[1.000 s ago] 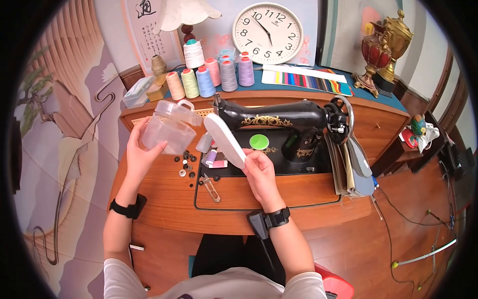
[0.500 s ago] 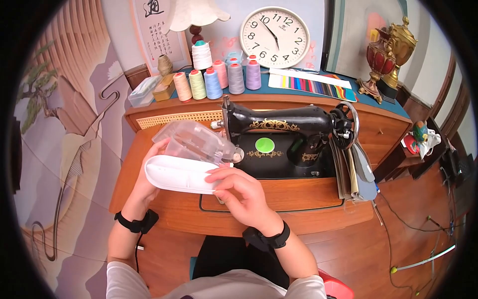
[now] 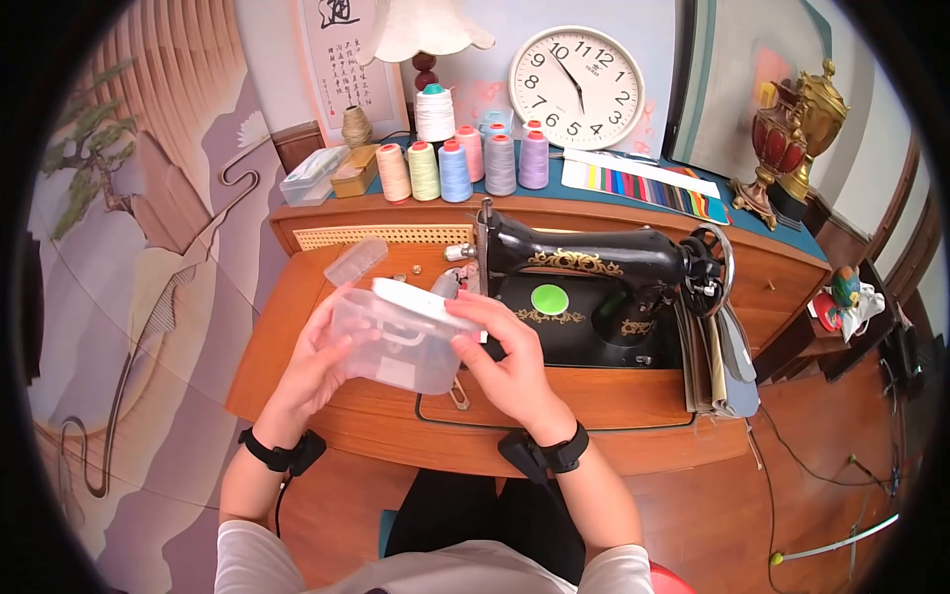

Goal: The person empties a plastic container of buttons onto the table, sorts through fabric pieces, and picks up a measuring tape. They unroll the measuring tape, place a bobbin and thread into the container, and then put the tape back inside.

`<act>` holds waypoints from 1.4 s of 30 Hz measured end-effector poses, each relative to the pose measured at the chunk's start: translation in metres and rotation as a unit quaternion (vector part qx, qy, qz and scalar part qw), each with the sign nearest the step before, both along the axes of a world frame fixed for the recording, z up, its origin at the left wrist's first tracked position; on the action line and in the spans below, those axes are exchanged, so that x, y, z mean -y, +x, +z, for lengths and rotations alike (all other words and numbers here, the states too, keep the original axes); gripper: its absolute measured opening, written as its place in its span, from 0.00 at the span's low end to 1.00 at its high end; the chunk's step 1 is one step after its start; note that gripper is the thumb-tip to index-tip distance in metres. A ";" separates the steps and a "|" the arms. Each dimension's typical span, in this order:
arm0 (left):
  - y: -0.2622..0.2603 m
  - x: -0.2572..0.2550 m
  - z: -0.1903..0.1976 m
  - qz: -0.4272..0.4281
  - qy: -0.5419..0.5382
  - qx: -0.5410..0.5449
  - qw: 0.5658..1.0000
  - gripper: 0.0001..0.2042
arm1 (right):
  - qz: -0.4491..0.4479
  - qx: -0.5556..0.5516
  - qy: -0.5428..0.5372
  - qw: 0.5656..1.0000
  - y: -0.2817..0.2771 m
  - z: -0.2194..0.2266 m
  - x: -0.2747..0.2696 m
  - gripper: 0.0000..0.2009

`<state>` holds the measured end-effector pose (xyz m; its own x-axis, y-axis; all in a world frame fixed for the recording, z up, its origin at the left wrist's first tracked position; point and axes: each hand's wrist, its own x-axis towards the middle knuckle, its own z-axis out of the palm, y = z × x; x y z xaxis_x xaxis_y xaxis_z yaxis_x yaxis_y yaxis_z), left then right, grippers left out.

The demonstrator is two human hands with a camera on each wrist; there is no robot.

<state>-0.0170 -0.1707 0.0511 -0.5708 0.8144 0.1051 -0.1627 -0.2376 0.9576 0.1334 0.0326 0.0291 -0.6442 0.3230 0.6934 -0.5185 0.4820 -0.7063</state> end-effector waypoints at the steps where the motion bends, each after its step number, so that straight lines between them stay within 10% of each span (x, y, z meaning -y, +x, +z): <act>1: -0.003 0.001 0.001 0.009 0.026 0.061 0.998 0.36 | 0.002 -0.014 -0.028 1.000 -0.003 -0.001 -0.001 0.13; 13: -0.100 -0.025 -0.020 0.220 0.089 -0.144 0.961 0.35 | 0.014 0.031 -0.270 0.962 -0.011 -0.052 -0.027 0.04; 19: -0.165 -0.051 -0.079 0.343 0.024 -0.329 0.880 0.30 | -0.012 0.175 -0.225 0.958 -0.014 -0.071 -0.037 0.11; 21: -0.168 -0.049 -0.076 0.396 -0.176 -0.437 0.788 0.31 | -0.020 0.181 -0.189 0.965 -0.014 -0.070 -0.035 0.12; 28: -0.166 -0.037 -0.075 0.289 -0.252 -0.498 0.778 0.43 | -0.125 0.202 0.099 0.966 -0.028 -0.042 -0.015 0.19; 31: -0.165 -0.035 -0.082 0.278 -0.198 -0.468 0.815 0.51 | -0.117 0.375 0.174 0.903 -0.048 -0.025 -0.017 0.16; 42: -0.146 -0.029 -0.062 0.207 -0.274 -0.502 0.794 0.25 | -0.147 0.306 0.154 0.928 -0.106 -0.003 0.004 0.08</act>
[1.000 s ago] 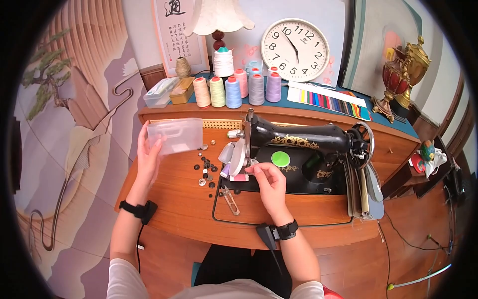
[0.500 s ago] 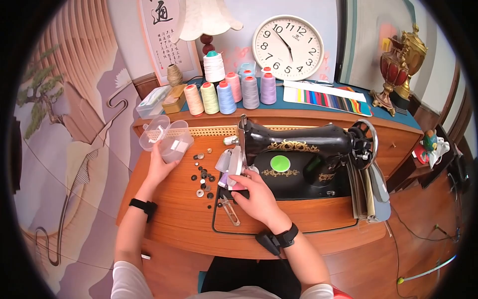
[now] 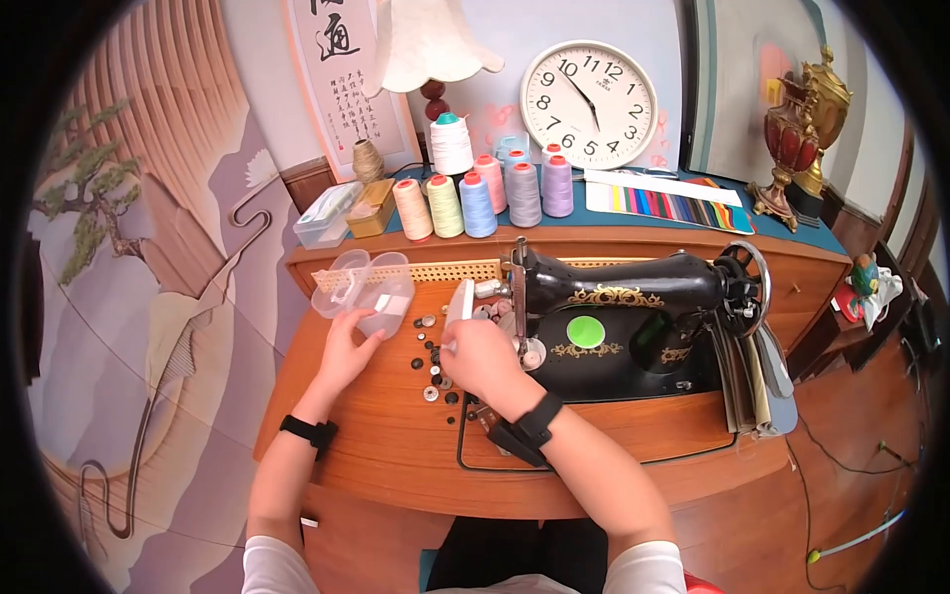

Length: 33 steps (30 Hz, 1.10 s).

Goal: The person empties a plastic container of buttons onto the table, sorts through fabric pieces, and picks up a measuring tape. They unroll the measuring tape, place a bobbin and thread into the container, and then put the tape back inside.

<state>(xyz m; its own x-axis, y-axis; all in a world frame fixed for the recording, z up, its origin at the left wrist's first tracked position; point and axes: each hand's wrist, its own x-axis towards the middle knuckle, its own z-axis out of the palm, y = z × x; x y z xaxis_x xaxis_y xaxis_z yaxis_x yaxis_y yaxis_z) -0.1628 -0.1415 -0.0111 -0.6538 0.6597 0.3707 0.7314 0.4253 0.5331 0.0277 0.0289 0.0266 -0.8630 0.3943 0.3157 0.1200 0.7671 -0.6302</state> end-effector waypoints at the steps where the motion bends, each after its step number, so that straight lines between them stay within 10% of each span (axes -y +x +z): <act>1: 0.001 -0.002 0.001 -0.010 0.001 -0.018 1.000 0.24 | 0.005 -0.008 -0.009 1.000 -0.008 0.002 0.002 0.09; 5: 0.000 -0.002 -0.006 -0.008 0.021 -0.029 0.999 0.28 | 0.019 -0.044 -0.190 0.981 -0.057 -0.019 -0.009 0.13; 17: 0.005 0.013 -0.001 -0.007 0.017 0.015 1.000 0.44 | 0.018 0.076 -0.239 0.968 -0.119 -0.036 0.000 0.18; 26: 0.022 0.014 0.013 0.056 -0.037 0.068 0.995 0.41 | -0.001 -0.023 -0.102 0.995 -0.084 -0.034 -0.013 0.20; 33: 0.064 0.003 0.012 -0.037 -0.013 -0.175 0.984 0.28 | 0.153 0.138 0.127 0.970 -0.007 -0.022 0.006 0.13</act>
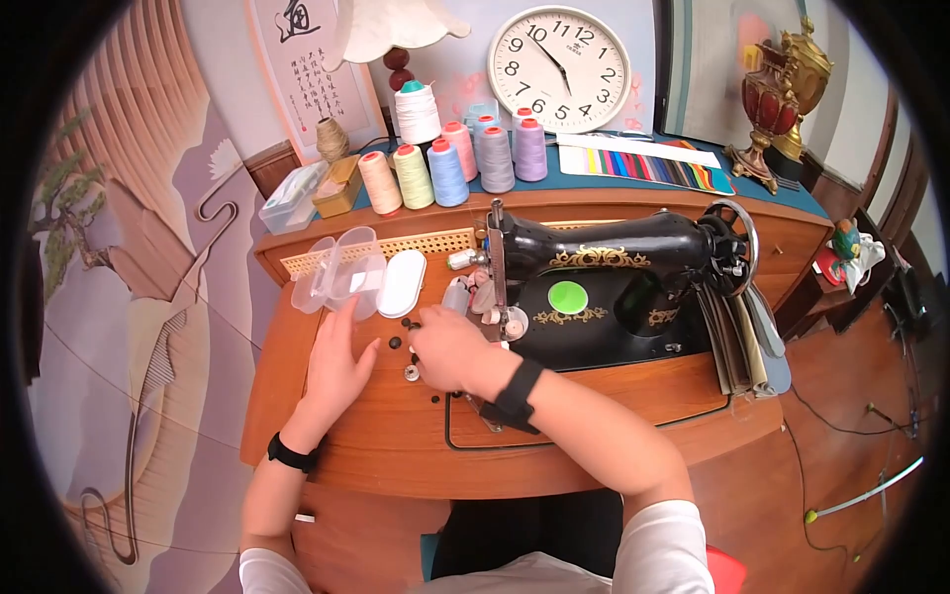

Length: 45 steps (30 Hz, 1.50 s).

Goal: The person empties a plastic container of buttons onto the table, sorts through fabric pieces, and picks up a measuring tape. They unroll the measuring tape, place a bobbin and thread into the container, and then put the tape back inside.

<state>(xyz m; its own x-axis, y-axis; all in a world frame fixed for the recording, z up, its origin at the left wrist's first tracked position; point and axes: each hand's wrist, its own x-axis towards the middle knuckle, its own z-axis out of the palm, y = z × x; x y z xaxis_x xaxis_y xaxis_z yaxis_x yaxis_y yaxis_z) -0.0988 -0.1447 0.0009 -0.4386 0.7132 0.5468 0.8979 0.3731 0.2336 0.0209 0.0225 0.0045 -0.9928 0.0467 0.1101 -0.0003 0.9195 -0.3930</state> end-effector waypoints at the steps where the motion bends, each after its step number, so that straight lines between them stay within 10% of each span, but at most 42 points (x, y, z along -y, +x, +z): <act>1: 0.010 -0.005 0.007 -0.027 0.003 -0.002 1.000 0.27 | 0.009 -0.055 0.030 0.998 0.011 -0.005 0.004 0.12; 9: 0.012 -0.029 -0.015 -0.206 -0.131 0.023 0.969 0.18 | -0.017 -0.103 -0.030 0.994 0.082 -0.003 -0.007 0.11; 21: 0.002 0.011 0.000 -0.112 -0.296 0.022 0.948 0.20 | -0.027 0.113 -0.069 0.991 0.090 -0.005 -0.014 0.15; 34: 0.009 -0.018 -0.010 -0.160 -0.302 -0.075 0.937 0.27 | -0.005 0.039 -0.120 0.992 0.088 -0.017 -0.030 0.12; 45: 0.019 -0.102 0.007 -0.174 -0.228 -0.019 0.958 0.23 | -0.153 0.015 -0.345 0.926 0.120 -0.003 -0.101 0.16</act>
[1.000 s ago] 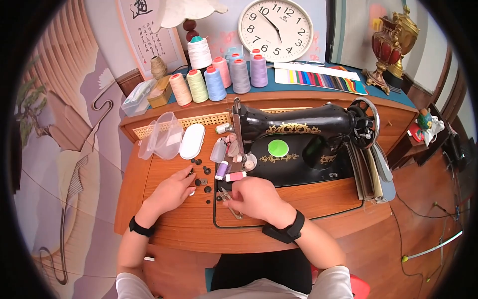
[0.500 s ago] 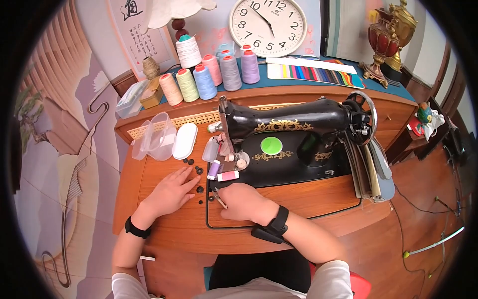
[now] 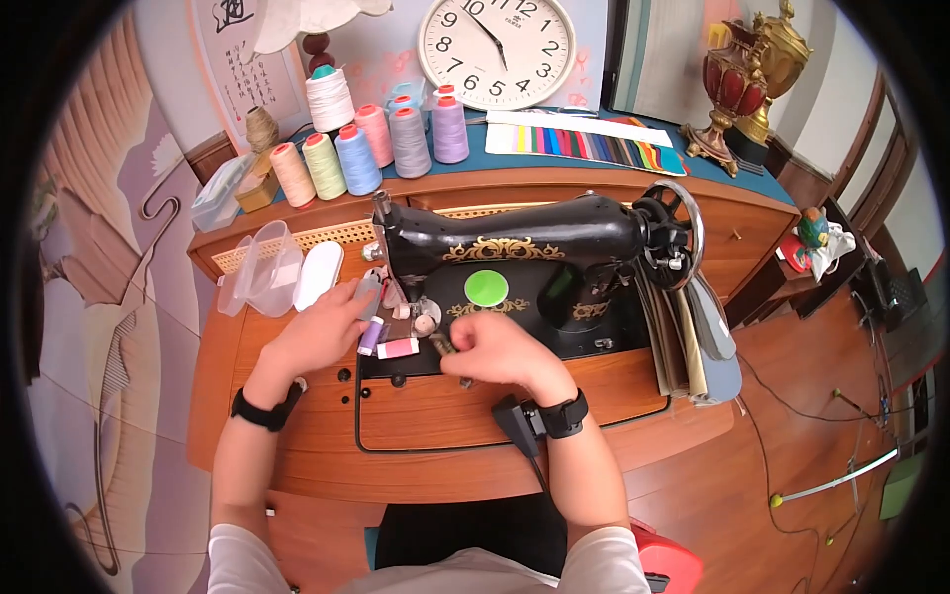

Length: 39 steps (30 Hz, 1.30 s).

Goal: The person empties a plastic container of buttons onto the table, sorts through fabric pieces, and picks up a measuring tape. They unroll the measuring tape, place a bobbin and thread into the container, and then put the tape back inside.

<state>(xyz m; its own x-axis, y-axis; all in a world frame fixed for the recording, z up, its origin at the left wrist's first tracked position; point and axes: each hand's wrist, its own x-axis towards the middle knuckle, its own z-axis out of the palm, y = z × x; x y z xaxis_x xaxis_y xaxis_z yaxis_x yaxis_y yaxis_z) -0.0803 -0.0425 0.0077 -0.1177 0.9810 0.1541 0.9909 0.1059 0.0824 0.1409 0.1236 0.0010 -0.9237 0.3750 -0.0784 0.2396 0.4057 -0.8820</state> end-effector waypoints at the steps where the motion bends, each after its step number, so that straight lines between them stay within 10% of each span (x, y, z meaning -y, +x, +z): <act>1: -0.005 -0.009 0.000 0.022 -0.035 0.032 0.999 0.23 | -0.024 0.012 0.010 1.000 -0.001 -0.006 -0.007 0.16; 25: -0.007 -0.035 -0.001 0.148 -0.002 0.091 0.985 0.20 | -0.098 0.081 0.161 0.979 -0.008 -0.021 -0.022 0.12; 39: -0.024 -0.026 -0.005 0.222 0.056 -0.057 0.972 0.13 | -0.095 0.076 0.182 0.976 -0.007 -0.022 -0.020 0.11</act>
